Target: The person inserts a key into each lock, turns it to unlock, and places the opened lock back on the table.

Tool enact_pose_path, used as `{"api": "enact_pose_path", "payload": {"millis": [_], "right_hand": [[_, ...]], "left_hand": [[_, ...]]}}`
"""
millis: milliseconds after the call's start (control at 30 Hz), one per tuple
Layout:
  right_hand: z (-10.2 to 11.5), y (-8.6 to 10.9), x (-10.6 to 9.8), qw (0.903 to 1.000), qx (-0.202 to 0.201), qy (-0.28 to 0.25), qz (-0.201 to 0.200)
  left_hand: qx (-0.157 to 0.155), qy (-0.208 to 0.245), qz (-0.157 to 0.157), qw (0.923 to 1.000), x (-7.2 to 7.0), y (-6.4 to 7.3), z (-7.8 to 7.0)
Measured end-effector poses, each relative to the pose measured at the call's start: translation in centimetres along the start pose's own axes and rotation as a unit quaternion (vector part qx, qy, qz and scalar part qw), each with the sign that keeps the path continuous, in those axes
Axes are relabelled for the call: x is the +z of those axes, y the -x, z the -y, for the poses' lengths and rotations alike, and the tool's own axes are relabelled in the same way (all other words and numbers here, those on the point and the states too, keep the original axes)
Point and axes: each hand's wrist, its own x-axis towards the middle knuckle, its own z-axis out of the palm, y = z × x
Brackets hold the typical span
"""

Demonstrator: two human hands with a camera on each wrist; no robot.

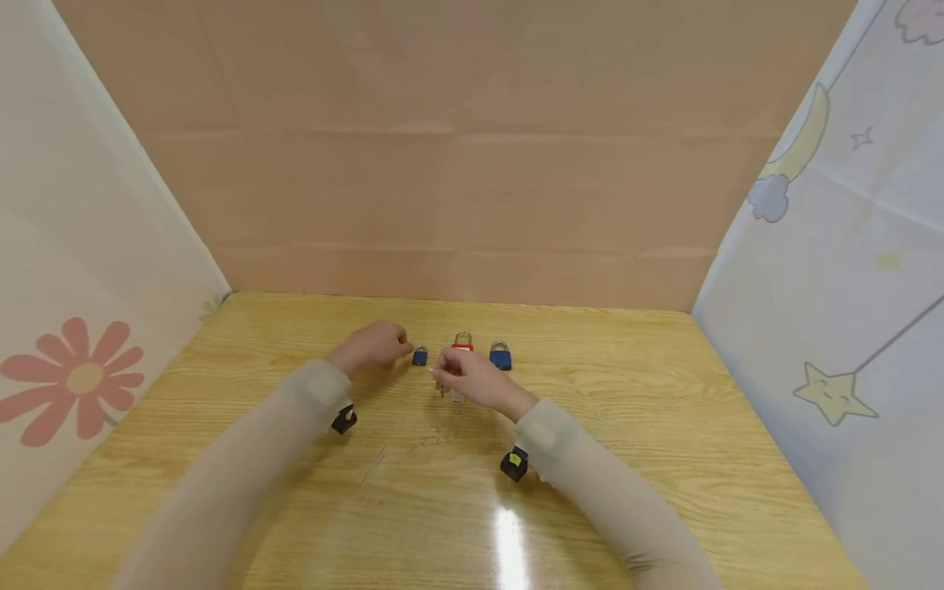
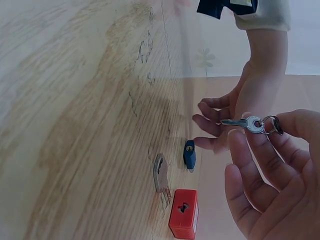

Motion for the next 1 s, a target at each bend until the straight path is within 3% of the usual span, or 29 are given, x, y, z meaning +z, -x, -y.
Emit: {"api": "enact_pose_path", "payload": {"millis": [133, 333, 567, 800, 900, 1000], "right_hand": [[0.0, 0.0, 0.1, 1.0000, -0.001, -0.002, 0.004], [0.1, 0.0, 0.2, 0.9999, -0.003, 0.010, 0.003], [0.3, -0.1, 0.3, 0.9999, -0.010, 0.014, 0.004], [0.3, -0.1, 0.2, 0.9998, -0.004, 0.019, -0.003], [0.3, -0.1, 0.1, 0.9999, -0.006, 0.014, 0.001], [0.4, 0.0, 0.1, 0.9999, -0.004, 0.012, 0.001]], "left_hand": [[-0.039, 0.024, 0.024, 0.9986, 0.5, -1.0, -0.6], [-0.062, 0.012, 0.008, 0.9980, 1.4, -1.6, -1.8], [-0.058, 0.005, -0.022, 0.9980, 2.0, -1.9, -2.5], [-0.042, 0.024, -0.008, 0.9988, 2.0, -1.9, -3.0], [-0.032, 0.055, -0.014, 0.9979, 2.0, -1.7, -2.9], [-0.020, 0.135, -0.022, 0.9904, 2.2, -1.5, -2.3]]}}
